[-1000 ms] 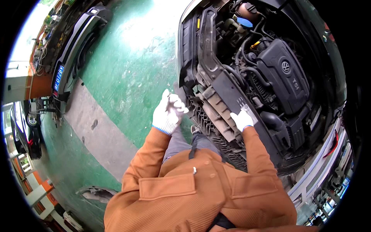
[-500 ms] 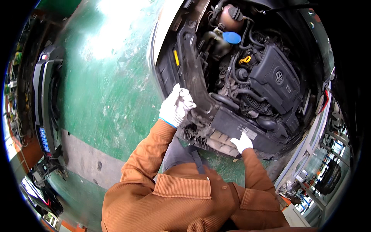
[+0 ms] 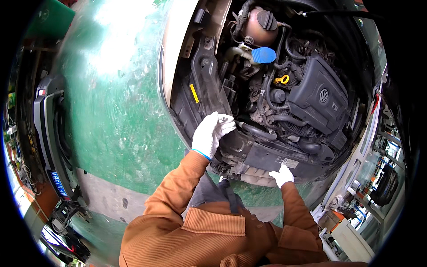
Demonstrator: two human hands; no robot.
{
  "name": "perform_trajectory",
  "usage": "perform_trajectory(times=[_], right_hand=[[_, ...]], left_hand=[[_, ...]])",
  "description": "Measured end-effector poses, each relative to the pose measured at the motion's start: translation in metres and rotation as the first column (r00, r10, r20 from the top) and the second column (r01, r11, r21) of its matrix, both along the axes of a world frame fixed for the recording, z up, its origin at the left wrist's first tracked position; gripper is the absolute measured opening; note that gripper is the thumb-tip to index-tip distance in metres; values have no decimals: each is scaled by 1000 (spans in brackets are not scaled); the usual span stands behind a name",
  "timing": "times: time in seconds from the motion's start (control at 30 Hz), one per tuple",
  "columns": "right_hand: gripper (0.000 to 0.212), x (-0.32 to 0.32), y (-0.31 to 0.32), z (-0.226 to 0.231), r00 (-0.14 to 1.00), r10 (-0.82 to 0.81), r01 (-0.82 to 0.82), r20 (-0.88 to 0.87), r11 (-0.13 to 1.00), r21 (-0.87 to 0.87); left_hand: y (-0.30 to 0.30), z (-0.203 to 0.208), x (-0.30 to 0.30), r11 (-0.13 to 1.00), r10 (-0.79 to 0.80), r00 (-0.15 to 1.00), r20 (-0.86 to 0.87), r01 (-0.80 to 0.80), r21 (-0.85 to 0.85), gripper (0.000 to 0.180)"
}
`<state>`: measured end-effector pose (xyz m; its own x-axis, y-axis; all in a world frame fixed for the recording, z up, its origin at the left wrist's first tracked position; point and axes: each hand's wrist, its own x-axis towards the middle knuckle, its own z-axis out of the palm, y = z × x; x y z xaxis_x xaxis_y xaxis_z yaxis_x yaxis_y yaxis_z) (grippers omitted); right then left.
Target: The person uses a screwdriver to remove screws from the front grille and bumper area of a car with the hood open. They repeatedly unscrew fasteners, remove them, and place them on the floor, working on the lower front fascia of the vehicle.
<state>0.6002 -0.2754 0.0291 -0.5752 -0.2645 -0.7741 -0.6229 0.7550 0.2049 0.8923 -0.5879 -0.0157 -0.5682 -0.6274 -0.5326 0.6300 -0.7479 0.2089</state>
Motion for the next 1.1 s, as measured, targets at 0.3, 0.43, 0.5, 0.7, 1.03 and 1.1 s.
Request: perform_trajectory(times=[0.3, 0.43, 0.5, 0.7, 1.03, 1.1], right_hand=[[80, 4, -11, 13, 999, -51, 52, 9, 998, -21], [80, 6, -11, 12, 999, -38, 38, 7, 998, -57], [81, 5, -13, 12, 999, -43, 44, 25, 999, -33], [89, 5, -4, 0, 992, -26, 35, 125, 997, -69], [81, -1, 15, 16, 996, 5, 22, 89, 952, -305], [73, 6, 15, 20, 995, -23, 59, 95, 914, -402]], left_hand=[[3, 0, -9, 999, 39, 997, 69, -37, -24, 37], [6, -1, -8, 996, 77, 994, 80, -74, -45, 35], [6, -3, -8, 995, 90, 992, 86, -85, -60, 34], [3, 2, -4, 976, 58, 997, 52, -45, -212, 27], [134, 10, 17, 942, -80, 958, 276, 163, -294, 31], [182, 31, 23, 920, -82, 931, 355, 208, -333, 33]])
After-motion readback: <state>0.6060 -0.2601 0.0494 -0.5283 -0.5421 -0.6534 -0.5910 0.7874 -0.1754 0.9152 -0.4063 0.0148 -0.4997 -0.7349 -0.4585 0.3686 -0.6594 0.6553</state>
